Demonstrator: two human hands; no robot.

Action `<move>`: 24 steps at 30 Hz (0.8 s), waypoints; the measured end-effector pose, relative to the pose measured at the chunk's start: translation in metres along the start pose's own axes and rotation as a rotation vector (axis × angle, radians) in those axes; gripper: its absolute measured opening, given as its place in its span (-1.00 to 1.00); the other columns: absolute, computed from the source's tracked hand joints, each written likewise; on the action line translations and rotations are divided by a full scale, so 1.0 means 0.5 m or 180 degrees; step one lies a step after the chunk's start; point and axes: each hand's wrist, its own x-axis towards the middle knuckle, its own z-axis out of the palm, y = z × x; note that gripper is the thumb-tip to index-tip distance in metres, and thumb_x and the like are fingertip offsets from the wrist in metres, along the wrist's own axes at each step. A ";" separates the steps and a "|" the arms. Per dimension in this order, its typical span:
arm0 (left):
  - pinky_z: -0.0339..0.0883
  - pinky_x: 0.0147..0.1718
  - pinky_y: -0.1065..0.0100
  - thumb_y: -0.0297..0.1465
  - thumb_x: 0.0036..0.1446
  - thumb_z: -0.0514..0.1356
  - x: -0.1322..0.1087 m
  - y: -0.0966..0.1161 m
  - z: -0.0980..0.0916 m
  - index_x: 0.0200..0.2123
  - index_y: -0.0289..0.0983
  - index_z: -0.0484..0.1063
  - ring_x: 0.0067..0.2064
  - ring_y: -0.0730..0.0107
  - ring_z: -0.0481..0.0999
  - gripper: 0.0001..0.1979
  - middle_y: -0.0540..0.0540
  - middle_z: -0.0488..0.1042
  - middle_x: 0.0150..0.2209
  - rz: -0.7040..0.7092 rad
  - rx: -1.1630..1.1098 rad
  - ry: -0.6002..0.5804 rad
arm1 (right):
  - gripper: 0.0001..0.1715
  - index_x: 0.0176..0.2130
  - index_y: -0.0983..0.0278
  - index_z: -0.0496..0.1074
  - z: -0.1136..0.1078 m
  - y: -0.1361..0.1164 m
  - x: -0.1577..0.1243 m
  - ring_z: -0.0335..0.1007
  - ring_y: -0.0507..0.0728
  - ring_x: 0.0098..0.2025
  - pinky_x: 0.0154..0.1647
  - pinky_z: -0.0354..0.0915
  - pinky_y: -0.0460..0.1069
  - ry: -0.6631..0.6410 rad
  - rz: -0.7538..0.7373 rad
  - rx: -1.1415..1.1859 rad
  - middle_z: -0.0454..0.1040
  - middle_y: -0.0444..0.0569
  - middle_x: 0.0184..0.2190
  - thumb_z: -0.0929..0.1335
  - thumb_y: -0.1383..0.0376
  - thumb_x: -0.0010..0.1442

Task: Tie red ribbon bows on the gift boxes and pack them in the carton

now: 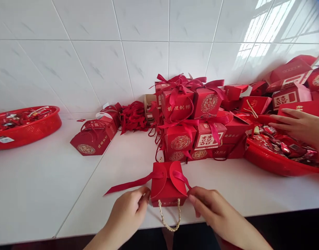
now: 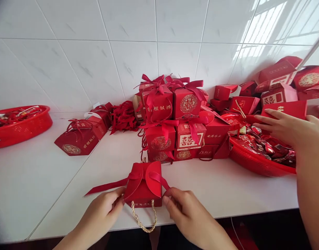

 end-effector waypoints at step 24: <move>0.34 -0.49 0.42 -0.32 0.07 0.27 0.019 0.035 0.048 -0.49 -0.25 0.35 -0.37 0.39 0.44 -0.81 -0.01 0.38 -0.44 -0.0839 -0.4939 0.0879 | -0.59 -0.46 0.26 0.53 0.038 0.055 0.053 0.53 0.00 -0.47 -0.46 0.49 -0.19 0.1897 0.0676 0.5336 0.56 -0.17 -0.54 0.64 0.44 -0.38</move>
